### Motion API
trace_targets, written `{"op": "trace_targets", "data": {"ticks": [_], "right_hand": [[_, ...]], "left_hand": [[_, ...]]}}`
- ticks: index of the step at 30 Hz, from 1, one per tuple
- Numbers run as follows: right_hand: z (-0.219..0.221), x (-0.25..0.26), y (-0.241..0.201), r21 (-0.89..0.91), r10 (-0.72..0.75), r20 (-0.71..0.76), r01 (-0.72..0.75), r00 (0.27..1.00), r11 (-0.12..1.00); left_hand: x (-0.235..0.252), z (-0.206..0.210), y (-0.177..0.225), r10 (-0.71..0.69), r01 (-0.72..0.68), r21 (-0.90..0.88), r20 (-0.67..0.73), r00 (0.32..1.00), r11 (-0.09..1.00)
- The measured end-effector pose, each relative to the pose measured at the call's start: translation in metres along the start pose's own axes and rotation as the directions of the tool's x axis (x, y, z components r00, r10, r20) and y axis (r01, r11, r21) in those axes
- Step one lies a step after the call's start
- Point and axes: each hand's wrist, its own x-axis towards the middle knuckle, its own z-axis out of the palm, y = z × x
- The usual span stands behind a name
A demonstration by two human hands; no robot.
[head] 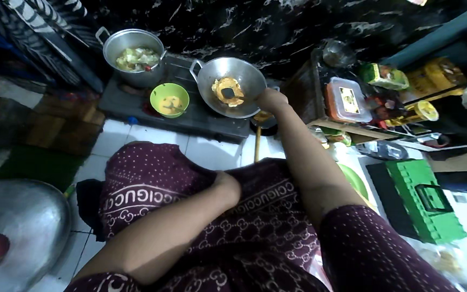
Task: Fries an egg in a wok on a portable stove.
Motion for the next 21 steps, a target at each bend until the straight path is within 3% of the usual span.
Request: {"op": "trace_targets", "data": {"ticks": [6, 21], "right_hand": [[-0.002, -0.001, 0.0, -0.032, 0.08, -0.008, -0.08, 0.997, 0.996], [0.001, -0.006, -0.004, -0.02, 0.077, 0.043, -0.076, 0.996, 0.997]], "left_hand": [[0.003, -0.005, -0.001, -0.008, 0.008, 0.004, 0.0, 1.0, 1.0], [0.0, -0.008, 0.003, -0.03, 0.028, 0.043, 0.033, 0.999, 0.999]]}}
